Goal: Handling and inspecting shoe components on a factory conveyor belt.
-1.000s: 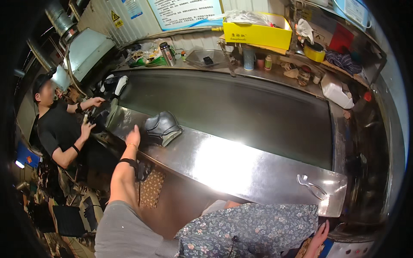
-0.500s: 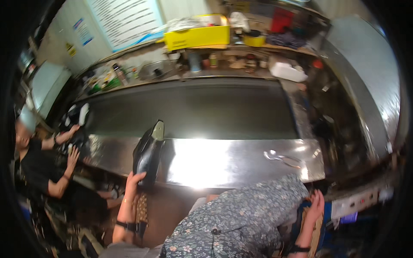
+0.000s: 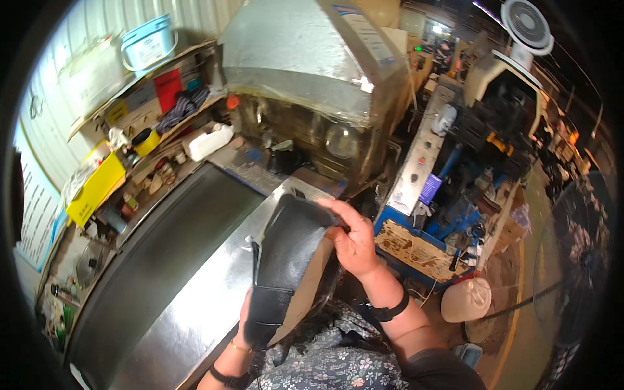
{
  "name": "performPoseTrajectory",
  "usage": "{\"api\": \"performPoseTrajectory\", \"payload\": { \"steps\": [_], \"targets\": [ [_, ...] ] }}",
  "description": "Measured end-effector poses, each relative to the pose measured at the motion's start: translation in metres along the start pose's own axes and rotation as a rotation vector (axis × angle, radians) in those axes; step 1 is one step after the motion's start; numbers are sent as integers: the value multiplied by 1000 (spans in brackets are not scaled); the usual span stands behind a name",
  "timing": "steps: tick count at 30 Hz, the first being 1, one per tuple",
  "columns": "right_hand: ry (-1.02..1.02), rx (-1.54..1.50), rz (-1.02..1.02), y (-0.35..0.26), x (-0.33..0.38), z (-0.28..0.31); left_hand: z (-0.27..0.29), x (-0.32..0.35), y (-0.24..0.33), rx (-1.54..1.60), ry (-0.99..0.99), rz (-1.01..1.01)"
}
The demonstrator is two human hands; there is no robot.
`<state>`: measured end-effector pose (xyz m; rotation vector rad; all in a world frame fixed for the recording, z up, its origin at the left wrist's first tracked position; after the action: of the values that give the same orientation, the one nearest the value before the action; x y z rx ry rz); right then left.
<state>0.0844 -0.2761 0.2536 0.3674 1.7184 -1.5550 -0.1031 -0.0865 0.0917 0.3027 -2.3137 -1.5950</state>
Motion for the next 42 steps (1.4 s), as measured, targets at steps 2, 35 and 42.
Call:
{"api": "performPoseTrajectory", "payload": {
  "steps": [2,35,42],
  "targets": [
    [-148,154,-96,1,10,10,0,-43,-5,-474,-18,-234],
    [-25,-712,-1398,70,119,28,-63,-69,61,-607,87,-244],
    [-436,421,-758,52,108,2,-67,-81,51,-451,68,-184]
  ]
}}
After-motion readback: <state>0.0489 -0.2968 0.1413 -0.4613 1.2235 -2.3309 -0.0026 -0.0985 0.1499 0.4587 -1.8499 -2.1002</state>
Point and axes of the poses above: each hand's wrist, its own x-axis away from the middle knuckle, its own z-axis out of the back of the hand, y = z × x, the point moved 1 cm from there along -x, towards the middle knuckle, and after that the axes turned 9 degrees about y, right-handed, at the moved point
